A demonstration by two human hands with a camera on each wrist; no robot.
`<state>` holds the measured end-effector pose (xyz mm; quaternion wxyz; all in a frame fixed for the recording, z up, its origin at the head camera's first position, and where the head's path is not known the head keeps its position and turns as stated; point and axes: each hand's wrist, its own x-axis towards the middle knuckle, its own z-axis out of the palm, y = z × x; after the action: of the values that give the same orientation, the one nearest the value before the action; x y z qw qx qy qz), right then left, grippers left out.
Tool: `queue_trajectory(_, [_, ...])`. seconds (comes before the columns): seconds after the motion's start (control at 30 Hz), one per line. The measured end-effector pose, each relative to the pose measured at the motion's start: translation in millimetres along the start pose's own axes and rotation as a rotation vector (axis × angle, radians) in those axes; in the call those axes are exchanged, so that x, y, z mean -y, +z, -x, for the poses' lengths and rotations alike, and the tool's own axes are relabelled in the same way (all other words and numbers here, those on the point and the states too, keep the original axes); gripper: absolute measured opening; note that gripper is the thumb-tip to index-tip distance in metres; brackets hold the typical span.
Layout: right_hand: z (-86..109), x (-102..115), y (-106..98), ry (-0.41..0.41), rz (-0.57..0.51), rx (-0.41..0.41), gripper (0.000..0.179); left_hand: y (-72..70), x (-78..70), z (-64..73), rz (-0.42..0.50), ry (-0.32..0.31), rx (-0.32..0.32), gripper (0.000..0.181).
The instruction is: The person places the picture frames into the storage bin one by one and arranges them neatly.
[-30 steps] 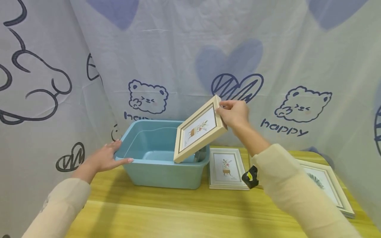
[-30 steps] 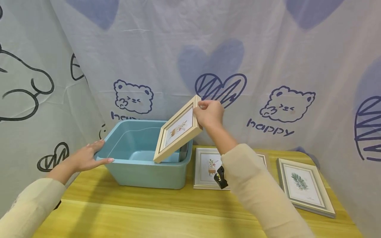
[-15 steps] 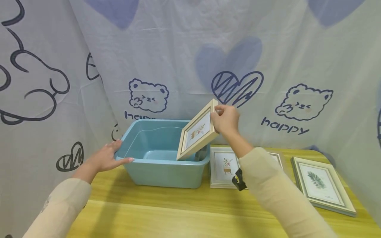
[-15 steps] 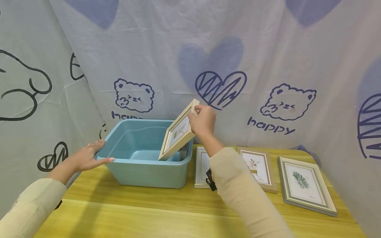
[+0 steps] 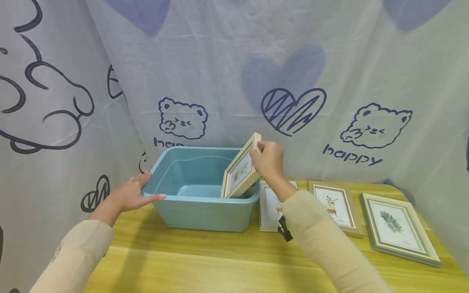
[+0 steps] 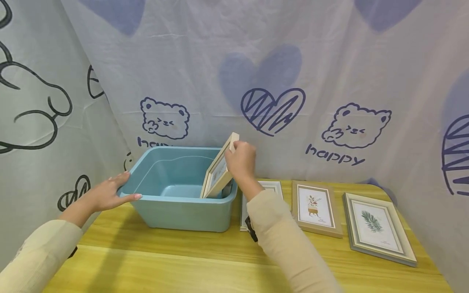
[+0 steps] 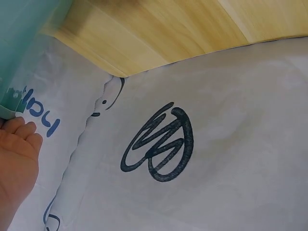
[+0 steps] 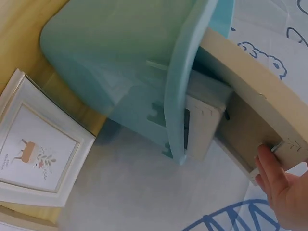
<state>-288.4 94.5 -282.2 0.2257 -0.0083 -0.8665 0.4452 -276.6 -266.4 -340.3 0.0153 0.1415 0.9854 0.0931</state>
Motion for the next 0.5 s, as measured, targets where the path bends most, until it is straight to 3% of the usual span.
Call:
queue_trajectory(0.13, [3.9, -2, 8, -0.088, 0.017, 0.009, 0.036, -0.3, 0.3, -0.9, 0.0, 0.002, -0.004, 0.098])
queue_trajectory(0.33, [9.8, -4, 23, -0.189, 0.101, 0.041, 0.033, -0.2, 1.4, -0.9, 0.015, 0.0, 0.001, 0.098])
queue_trajectory(0.5, [13.7, -9, 30, -0.17, 0.118, 0.023, 0.043, 0.2, -1.5, 0.4, 0.022, -0.002, 0.001, 0.099])
